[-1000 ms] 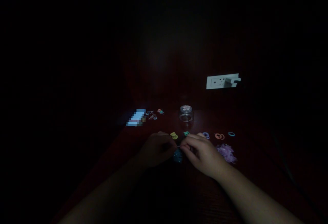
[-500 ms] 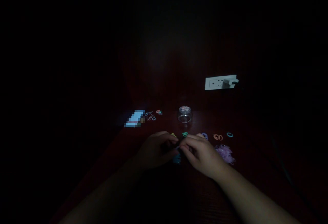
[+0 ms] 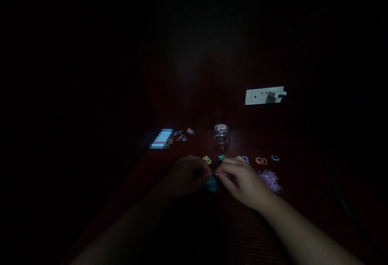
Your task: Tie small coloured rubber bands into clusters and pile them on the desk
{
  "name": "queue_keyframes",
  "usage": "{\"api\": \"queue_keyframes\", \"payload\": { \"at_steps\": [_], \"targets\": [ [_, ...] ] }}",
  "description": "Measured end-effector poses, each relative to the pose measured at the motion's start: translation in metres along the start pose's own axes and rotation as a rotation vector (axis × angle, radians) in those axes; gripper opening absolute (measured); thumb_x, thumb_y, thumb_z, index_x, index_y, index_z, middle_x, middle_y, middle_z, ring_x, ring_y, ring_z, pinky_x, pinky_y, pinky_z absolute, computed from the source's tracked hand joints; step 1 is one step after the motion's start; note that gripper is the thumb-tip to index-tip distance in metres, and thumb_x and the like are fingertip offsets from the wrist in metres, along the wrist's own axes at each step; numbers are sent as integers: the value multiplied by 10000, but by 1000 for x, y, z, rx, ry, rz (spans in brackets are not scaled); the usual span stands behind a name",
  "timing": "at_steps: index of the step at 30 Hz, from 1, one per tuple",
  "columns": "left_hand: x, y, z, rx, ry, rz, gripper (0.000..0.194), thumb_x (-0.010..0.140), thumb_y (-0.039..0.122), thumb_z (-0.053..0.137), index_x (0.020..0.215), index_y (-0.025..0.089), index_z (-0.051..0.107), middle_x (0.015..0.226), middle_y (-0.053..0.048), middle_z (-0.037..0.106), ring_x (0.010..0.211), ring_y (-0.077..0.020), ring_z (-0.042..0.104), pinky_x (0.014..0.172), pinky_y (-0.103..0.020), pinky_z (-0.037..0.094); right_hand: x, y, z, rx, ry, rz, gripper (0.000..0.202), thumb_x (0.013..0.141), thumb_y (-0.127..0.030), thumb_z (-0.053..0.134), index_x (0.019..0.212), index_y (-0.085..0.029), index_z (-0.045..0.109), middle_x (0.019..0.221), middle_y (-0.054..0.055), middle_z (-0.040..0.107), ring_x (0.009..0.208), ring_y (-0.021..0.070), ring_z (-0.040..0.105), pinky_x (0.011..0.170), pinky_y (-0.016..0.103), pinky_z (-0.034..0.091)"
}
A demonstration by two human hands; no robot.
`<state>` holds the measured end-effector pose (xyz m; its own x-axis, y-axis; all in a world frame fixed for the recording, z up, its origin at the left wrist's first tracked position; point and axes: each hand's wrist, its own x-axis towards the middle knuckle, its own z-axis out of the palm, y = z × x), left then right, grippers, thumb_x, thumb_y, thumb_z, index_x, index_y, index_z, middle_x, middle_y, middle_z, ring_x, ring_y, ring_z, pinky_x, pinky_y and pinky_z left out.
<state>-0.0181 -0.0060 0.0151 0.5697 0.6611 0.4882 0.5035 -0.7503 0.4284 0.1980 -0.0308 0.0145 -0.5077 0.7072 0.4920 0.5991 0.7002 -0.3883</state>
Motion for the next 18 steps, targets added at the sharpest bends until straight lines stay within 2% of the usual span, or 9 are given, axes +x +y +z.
{"api": "queue_keyframes", "payload": {
  "at_steps": [7,18],
  "targets": [
    [0,0,-5,-11,6,15,98,839,269,608,828,194,670,783,6,684,705,-123,615,694,-259,460,-1,6,-4,-10,44,-22,205,946,-297,517,827,-195,649,752,19,629,714,165,565,742,342,384],
    [2,-3,-3,-48,-6,36,90,837,262,618,817,186,661,770,7,681,687,-112,612,683,-244,463,0,6,-1,4,29,-21,200,941,-299,528,831,-200,663,745,13,623,699,155,560,725,334,366]
  ]
}}
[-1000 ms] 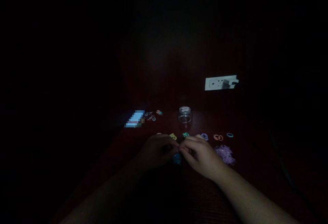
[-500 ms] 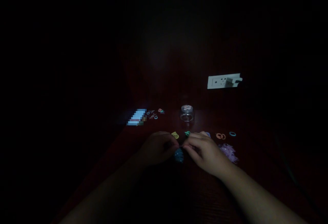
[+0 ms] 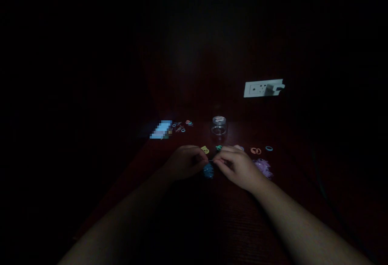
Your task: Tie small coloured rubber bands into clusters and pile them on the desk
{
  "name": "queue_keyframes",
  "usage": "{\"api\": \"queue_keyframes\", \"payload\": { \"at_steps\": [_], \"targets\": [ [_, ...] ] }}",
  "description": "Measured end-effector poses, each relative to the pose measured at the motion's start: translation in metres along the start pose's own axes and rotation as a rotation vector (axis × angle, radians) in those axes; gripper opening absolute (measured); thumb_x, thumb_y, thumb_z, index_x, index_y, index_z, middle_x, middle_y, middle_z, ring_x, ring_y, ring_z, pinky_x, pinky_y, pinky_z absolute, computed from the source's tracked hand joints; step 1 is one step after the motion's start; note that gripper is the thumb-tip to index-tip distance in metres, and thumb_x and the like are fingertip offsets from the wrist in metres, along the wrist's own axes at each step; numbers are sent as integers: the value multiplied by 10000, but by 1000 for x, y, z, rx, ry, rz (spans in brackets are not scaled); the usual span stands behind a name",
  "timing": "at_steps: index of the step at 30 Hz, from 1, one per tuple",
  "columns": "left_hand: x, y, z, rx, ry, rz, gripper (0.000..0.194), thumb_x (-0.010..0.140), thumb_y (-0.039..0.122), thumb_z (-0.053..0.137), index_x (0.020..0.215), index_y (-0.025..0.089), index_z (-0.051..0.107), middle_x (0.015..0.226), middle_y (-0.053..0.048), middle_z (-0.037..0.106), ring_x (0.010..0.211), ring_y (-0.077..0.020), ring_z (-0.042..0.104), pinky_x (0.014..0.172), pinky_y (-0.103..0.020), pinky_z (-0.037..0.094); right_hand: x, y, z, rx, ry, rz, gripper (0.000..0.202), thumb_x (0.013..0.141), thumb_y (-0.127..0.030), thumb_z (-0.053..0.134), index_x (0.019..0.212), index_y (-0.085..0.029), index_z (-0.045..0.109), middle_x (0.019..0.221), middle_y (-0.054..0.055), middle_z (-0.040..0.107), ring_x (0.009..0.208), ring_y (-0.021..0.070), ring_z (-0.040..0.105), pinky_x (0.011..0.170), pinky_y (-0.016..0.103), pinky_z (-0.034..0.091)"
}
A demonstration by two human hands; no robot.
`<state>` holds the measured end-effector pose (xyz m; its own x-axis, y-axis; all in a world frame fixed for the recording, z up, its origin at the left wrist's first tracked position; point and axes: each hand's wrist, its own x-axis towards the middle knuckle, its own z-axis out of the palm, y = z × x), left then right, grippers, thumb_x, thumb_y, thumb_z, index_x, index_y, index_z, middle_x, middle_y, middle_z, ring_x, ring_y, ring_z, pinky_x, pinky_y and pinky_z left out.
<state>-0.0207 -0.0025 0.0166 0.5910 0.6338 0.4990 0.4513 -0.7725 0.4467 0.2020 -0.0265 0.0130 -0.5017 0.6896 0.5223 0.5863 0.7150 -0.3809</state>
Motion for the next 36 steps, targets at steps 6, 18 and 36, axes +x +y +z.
{"api": "queue_keyframes", "payload": {
  "at_steps": [6,18,36],
  "targets": [
    [0,0,-1,-25,3,-3,74,826,242,609,800,190,655,771,4,681,671,-111,604,666,-244,460,0,1,0,-7,4,4,205,943,-299,523,831,-200,664,753,15,630,703,156,560,724,335,369],
    [-2,-2,0,-23,-11,16,85,839,257,620,820,184,660,782,5,678,683,-106,611,671,-238,455,1,0,2,-18,31,-12,159,916,-290,573,852,-204,690,753,8,634,719,149,578,729,329,379],
    [-2,-24,-7,82,46,4,192,912,321,554,879,176,675,771,-17,663,678,-117,587,652,-243,463,-57,77,-91,74,-62,407,339,842,-495,617,867,-182,744,839,86,694,740,205,661,689,356,538]
  ]
}}
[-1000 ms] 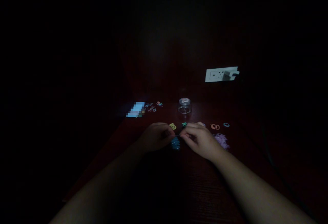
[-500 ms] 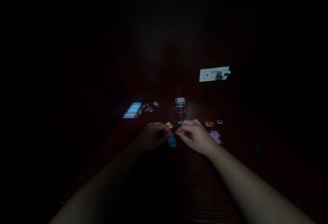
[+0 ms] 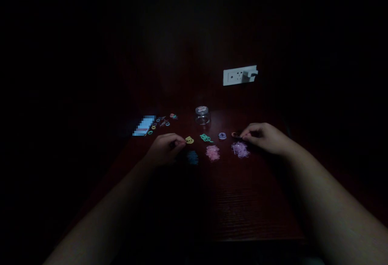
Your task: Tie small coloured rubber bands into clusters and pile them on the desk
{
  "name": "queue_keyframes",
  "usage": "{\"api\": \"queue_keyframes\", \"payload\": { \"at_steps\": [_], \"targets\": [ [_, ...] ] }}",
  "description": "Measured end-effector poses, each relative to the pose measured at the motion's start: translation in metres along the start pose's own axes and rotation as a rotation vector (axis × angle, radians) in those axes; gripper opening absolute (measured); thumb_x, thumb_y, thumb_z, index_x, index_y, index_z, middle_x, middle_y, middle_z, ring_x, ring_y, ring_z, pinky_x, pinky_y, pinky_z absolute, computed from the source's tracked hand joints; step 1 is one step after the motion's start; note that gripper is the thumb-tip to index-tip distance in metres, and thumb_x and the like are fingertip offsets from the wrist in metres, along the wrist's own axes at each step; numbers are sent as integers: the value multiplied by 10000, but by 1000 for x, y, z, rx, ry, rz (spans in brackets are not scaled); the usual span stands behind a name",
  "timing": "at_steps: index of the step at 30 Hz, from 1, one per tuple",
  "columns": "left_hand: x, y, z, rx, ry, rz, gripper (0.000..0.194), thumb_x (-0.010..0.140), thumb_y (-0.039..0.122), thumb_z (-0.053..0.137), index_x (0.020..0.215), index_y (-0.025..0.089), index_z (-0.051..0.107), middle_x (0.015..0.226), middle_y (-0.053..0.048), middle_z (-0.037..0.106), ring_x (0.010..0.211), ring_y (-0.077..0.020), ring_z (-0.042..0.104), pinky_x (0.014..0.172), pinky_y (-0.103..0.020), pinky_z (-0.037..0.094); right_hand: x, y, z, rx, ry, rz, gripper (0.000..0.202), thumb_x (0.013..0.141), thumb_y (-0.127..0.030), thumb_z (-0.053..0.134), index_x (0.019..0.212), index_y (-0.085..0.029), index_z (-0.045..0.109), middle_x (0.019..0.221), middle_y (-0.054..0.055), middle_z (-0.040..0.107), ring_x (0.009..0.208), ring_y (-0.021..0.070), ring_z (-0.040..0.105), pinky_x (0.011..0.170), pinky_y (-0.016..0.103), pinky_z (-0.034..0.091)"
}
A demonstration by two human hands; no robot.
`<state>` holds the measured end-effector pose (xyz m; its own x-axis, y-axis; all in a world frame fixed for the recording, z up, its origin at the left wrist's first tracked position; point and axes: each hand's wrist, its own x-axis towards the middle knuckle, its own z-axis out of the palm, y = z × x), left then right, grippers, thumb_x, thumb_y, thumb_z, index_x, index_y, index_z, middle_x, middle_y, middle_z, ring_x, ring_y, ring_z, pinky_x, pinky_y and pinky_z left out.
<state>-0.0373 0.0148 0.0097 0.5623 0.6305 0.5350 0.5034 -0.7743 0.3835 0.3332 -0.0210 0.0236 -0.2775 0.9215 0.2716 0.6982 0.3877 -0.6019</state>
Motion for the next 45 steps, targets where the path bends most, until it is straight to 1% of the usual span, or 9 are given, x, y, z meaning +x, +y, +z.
{"api": "queue_keyframes", "payload": {
  "at_steps": [11,17,20,27,31,34,37,40,45],
  "targets": [
    [1,-6,0,31,-7,-30,179,901,318,561,860,189,678,789,-20,685,685,-122,607,646,-232,461,1,0,3,-11,-92,-57,180,813,-334,625,836,-218,760,849,50,708,746,179,668,716,331,547],
    [2,-10,-1,71,0,-50,186,896,330,566,858,192,686,792,-20,695,680,-125,615,639,-237,463,-1,-1,1,14,-118,-16,208,806,-349,628,900,-206,748,880,56,719,775,189,665,718,338,539],
    [2,-13,-4,90,23,-68,182,892,327,572,853,193,689,797,-20,700,693,-129,617,644,-240,461,-1,1,0,48,-28,-9,259,837,-393,592,894,-179,728,888,81,727,786,207,666,727,356,535],
    [1,-19,-6,125,95,-128,196,885,338,568,844,194,694,794,-22,707,722,-147,624,674,-252,474,3,1,3,2,343,131,309,868,-465,548,843,-186,677,827,82,709,721,211,641,631,327,495],
    [0,-34,-10,124,125,-268,242,914,357,509,888,198,690,829,-25,729,772,-165,652,751,-276,505,1,-6,4,-4,384,197,373,861,-518,536,790,-168,643,733,77,660,630,174,577,572,289,435],
    [-2,-53,-15,200,159,-461,243,922,322,480,982,205,684,984,-49,736,895,-196,672,845,-317,513,-1,-4,4,-7,439,261,463,822,-600,557,724,-156,642,664,73,615,601,166,539,554,297,404],
    [-7,-73,-18,267,102,-653,276,917,258,465,1081,179,672,1133,-94,705,1064,-236,641,960,-365,481,-2,3,5,72,475,381,519,762,-657,604,695,-146,664,616,79,596,543,163,515,520,315,382],
    [-11,-85,-13,296,47,-709,304,889,222,490,1119,145,673,1233,-121,663,1179,-260,582,1046,-397,429,-1,4,5,109,503,434,487,747,-635,640,682,-154,667,568,75,574,497,166,497,494,325,372],
    [-11,-90,-3,313,-19,-741,357,903,271,488,1227,227,630,1430,-65,527,1341,-290,434,1106,-486,361,1,-12,7,83,513,517,432,816,-592,576,729,-176,654,569,73,582,490,183,513,497,333,383]
  ]
}}
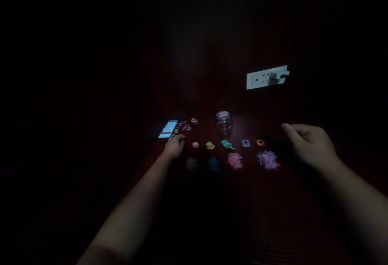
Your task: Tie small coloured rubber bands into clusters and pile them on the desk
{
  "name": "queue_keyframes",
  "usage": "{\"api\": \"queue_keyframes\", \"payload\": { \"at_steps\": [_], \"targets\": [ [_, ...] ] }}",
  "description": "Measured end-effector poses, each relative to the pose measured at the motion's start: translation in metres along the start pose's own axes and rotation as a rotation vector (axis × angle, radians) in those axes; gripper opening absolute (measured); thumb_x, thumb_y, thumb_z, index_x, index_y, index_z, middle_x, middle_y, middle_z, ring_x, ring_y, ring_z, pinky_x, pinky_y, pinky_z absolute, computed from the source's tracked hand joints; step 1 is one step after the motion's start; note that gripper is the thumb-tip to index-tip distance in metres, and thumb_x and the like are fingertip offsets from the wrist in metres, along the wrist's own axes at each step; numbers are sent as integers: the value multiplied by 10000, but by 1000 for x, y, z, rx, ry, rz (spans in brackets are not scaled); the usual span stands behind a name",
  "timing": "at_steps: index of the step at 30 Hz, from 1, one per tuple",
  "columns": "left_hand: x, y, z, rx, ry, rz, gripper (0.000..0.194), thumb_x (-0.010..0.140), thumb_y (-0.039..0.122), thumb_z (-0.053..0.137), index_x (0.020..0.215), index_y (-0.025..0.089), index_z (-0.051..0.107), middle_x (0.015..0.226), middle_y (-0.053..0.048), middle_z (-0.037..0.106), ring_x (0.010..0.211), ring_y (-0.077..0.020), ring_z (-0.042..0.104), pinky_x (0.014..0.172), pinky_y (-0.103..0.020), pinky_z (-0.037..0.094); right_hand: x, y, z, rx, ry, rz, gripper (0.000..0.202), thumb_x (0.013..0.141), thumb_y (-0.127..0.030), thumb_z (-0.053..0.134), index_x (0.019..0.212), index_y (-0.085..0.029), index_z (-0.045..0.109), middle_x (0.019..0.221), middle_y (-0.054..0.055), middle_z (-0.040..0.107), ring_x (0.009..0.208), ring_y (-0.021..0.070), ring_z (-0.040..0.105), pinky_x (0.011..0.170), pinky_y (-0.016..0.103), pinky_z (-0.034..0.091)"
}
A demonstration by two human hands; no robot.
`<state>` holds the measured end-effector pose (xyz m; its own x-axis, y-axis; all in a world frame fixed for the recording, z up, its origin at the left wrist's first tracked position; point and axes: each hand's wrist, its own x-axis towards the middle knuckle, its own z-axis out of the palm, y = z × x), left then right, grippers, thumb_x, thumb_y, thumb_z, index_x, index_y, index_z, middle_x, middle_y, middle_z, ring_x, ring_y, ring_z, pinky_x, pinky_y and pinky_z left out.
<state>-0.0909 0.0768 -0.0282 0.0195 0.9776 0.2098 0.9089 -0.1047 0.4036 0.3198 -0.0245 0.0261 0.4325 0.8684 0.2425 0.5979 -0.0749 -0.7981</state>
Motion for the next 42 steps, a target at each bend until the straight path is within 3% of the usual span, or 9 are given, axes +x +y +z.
{"api": "queue_keyframes", "payload": {
  "at_steps": [6,10,14,19,25,33,42],
  "targets": [
    [3,3,3,28,-24,-6,392,916,302,467,1281,232,589,1478,-58,471,1375,-307,384,1104,-535,349,0,-3,2,-138,25,-193,366,922,-485,397,831,-214,626,689,88,613,591,194,563,568,334,408],
    [4,3,6,45,-2,-21,394,913,305,471,1284,237,585,1477,-51,471,1370,-295,389,1104,-521,356,1,-1,6,-146,62,-207,271,875,-375,388,899,-227,614,686,46,604,553,186,550,516,298,407],
    [10,5,9,52,27,-6,391,911,286,463,1275,236,594,1455,-38,499,1345,-273,421,1114,-479,360,-2,-5,9,-98,30,-240,206,775,-280,411,821,-217,602,691,40,628,553,186,572,492,277,420],
    [28,7,14,58,79,23,374,912,264,448,1233,217,635,1449,-50,505,1332,-277,433,1124,-462,352,-3,0,10,-78,-15,-379,188,724,-231,393,733,-219,580,646,42,614,529,194,570,488,292,430],
    [46,5,19,47,105,116,362,902,221,446,1178,236,680,1417,-3,543,1312,-247,447,1148,-423,331,0,5,14,-72,-32,-544,164,705,-167,412,699,-230,562,689,60,627,631,212,606,593,325,455],
    [52,4,21,11,126,163,355,864,167,495,1143,235,704,1266,-24,661,1229,-272,520,1092,-448,392,-4,4,11,-45,-34,-514,156,707,-183,434,646,-247,563,604,46,592,569,199,578,584,335,432],
    [42,2,11,-168,284,250,203,825,138,601,965,192,737,1064,-51,738,1046,-213,658,998,-366,495,-4,2,12,-11,-30,-626,192,740,-177,431,610,-235,559,567,20,563,537,195,562,548,314,417]
  ]
}}
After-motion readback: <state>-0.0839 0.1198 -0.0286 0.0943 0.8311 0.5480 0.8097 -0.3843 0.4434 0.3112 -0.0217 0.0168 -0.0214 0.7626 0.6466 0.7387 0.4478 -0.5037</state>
